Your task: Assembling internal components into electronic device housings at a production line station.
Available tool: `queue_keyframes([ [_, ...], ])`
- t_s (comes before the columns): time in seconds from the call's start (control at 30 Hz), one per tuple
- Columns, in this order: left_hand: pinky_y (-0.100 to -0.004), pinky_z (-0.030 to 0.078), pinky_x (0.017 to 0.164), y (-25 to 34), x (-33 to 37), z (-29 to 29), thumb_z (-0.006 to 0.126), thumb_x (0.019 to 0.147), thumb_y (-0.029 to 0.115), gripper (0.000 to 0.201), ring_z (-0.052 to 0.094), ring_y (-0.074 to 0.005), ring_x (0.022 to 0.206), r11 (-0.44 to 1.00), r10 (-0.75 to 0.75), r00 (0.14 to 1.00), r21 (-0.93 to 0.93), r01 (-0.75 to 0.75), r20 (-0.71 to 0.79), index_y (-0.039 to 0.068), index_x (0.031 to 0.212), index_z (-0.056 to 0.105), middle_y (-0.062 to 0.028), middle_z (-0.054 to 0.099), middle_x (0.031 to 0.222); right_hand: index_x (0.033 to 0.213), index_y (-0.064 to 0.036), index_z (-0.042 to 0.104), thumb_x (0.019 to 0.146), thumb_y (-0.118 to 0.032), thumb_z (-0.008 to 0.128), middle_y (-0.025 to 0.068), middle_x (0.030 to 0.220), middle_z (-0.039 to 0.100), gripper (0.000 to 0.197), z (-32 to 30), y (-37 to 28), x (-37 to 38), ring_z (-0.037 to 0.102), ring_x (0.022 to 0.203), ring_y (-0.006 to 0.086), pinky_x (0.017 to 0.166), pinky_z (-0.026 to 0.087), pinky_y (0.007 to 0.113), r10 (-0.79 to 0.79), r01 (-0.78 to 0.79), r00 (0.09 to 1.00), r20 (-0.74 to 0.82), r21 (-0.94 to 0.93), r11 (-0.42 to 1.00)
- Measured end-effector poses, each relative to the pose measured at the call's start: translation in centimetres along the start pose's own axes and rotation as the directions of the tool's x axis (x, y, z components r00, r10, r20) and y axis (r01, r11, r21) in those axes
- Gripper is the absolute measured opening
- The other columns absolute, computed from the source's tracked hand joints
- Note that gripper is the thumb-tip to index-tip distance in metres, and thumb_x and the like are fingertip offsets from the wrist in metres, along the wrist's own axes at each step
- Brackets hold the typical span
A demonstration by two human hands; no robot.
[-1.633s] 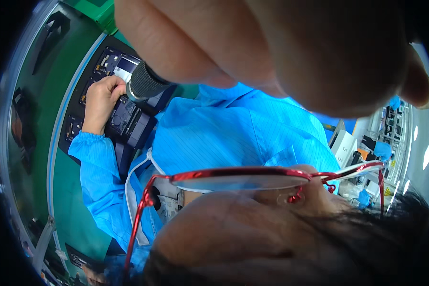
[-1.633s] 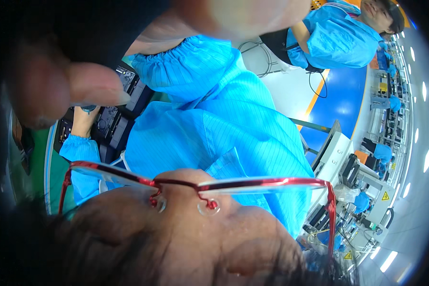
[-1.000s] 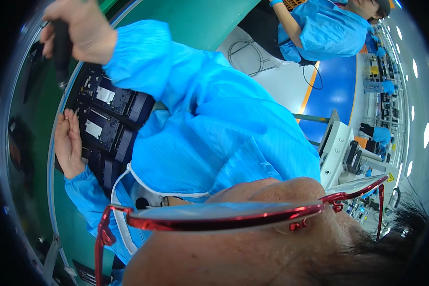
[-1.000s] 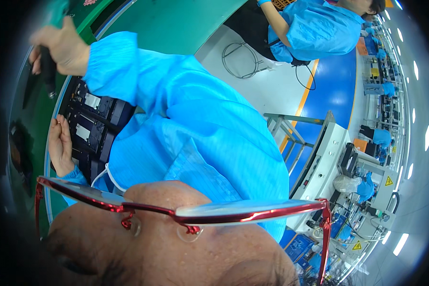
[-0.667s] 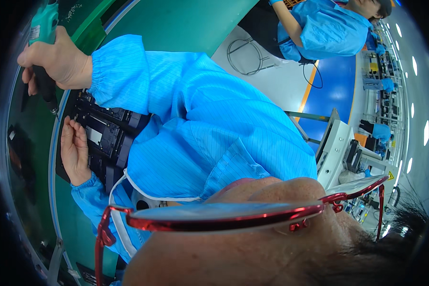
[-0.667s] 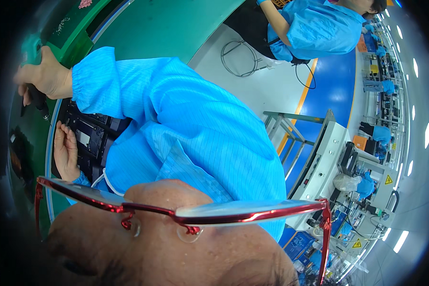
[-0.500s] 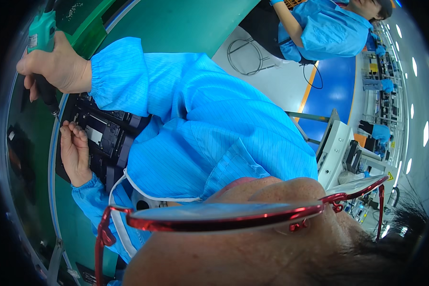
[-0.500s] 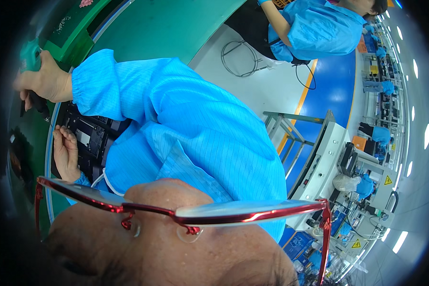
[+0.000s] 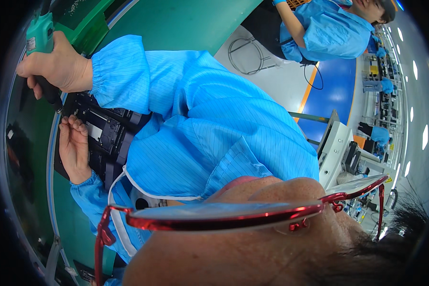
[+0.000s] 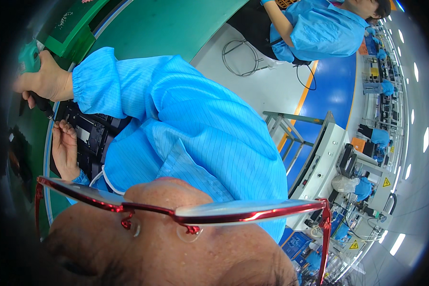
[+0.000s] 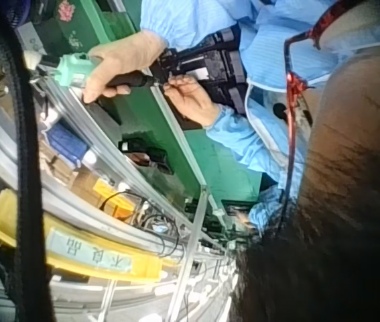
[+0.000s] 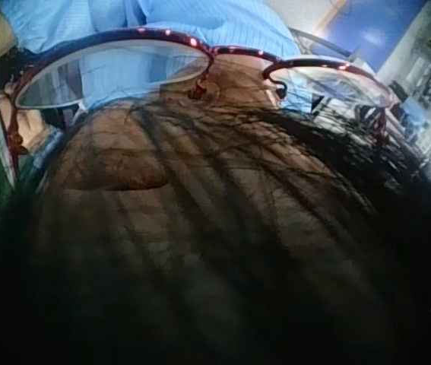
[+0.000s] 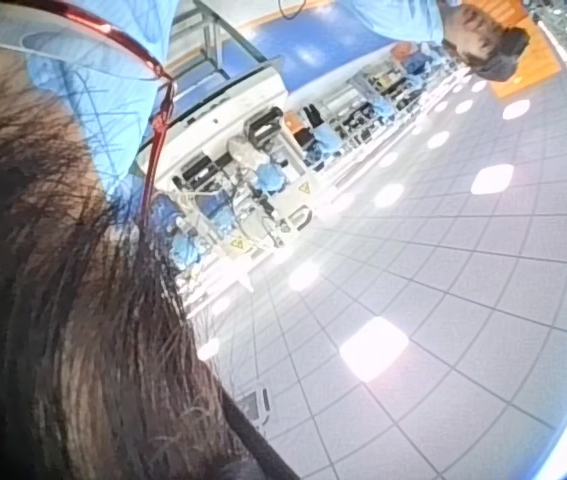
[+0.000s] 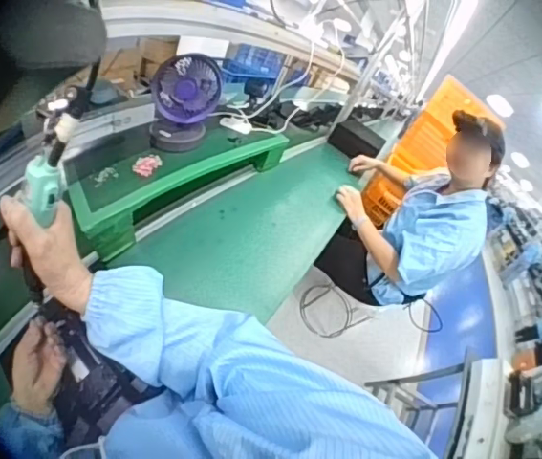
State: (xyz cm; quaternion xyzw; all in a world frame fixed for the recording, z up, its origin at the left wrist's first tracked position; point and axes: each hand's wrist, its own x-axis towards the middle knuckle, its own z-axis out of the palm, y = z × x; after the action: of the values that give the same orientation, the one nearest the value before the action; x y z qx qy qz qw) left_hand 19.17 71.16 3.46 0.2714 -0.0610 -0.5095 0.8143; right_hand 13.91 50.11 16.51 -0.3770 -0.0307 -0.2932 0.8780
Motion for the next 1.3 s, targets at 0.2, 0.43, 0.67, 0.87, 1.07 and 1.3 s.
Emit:
queue_keyframes([
  [0.2, -0.0327, 0.052, 0.089, 0.0, -0.2, 0.0, 0.061, 0.106, 0.017, 0.018, 0.056, -0.0199, 0.098, 1.000, 0.029, 1.000, -0.009, -0.029, -0.005, 0.001, 0.112, 0.055, -0.0111, 0.054, 0.107, 0.084, 0.0059, 0.062, 0.079, -0.019, 0.077, 0.0163, 0.068, 0.067, 0.030, 0.1, 0.1, -0.3, 0.065, 0.050, 0.0256, 0.050, 0.052, 0.038, 0.001, -0.002, 1.000, -0.018, -0.025, 1.000],
  [0.43, -0.0341, 0.052, 0.090, 0.1, 0.2, 0.0, 0.061, 0.105, 0.017, 0.018, 0.054, -0.0210, 0.099, 0.999, 0.003, 0.999, -0.045, -0.001, 0.036, 0.001, 0.112, 0.054, -0.0108, 0.053, 0.106, 0.080, 0.0053, 0.066, 0.080, -0.017, 0.073, 0.0151, 0.065, 0.066, 0.023, -0.1, 0.0, -0.1, 0.064, 0.048, 0.0246, 0.051, 0.052, 0.037, -0.013, 0.013, 1.000, -0.012, -0.041, 0.999],
  [0.67, -0.0337, 0.052, 0.090, 0.0, -0.4, 0.3, 0.061, 0.105, 0.017, 0.018, 0.054, -0.0202, 0.099, 0.998, 0.029, 1.000, -0.054, -0.029, 0.008, 0.002, 0.112, 0.054, -0.0109, 0.053, 0.107, 0.076, 0.0037, 0.064, 0.081, -0.018, 0.073, 0.0142, 0.065, 0.066, 0.024, 0.7, -0.5, -0.2, 0.064, 0.049, 0.0240, 0.050, 0.051, 0.035, 0.011, -0.011, 1.000, -0.003, -0.073, 0.997],
  [0.87, -0.0292, 0.053, 0.082, -0.9, 0.1, 0.2, 0.061, 0.106, 0.023, 0.022, 0.055, -0.0162, 0.091, 0.998, 0.057, 0.997, 0.002, -0.057, -0.053, 0.004, 0.116, 0.054, -0.0064, 0.052, 0.099, 0.079, 0.0000, 0.061, 0.083, -0.021, 0.073, 0.0107, 0.065, 0.064, 0.025, -0.2, -0.7, -0.2, 0.062, 0.048, 0.0215, 0.049, 0.050, 0.035, -0.053, 0.055, 0.998, 0.045, -0.042, 0.998],
  [1.07, -0.0271, 0.048, 0.075, -0.3, -1.4, 1.4, 0.060, 0.107, 0.024, 0.021, 0.051, -0.0132, 0.084, 0.981, 0.143, 0.976, 0.152, -0.118, -0.166, 0.005, 0.110, 0.053, -0.0038, 0.050, 0.095, 0.097, 0.0021, 0.061, 0.085, -0.019, 0.074, 0.0103, 0.068, 0.066, 0.027, 1.3, 0.9, -0.2, 0.063, 0.050, 0.0208, 0.053, 0.055, 0.037, -0.048, 0.048, 0.999, 0.010, -0.049, 0.998],
  [1.3, -0.0237, 0.033, 0.059, -1.3, -0.3, 2.1, 0.053, 0.110, 0.021, 0.017, 0.033, -0.0059, 0.062, 0.980, 0.154, 0.971, 0.152, -0.128, -0.180, 0.006, 0.104, 0.056, 0.0061, 0.034, 0.076, 0.094, -0.0047, 0.064, 0.097, -0.035, 0.068, 0.0043, 0.071, 0.061, 0.030, -0.3, -0.4, 0.3, 0.060, 0.058, 0.0164, 0.056, 0.051, 0.031, -0.006, 0.006, 1.000, 0.012, -0.033, 0.999],
])
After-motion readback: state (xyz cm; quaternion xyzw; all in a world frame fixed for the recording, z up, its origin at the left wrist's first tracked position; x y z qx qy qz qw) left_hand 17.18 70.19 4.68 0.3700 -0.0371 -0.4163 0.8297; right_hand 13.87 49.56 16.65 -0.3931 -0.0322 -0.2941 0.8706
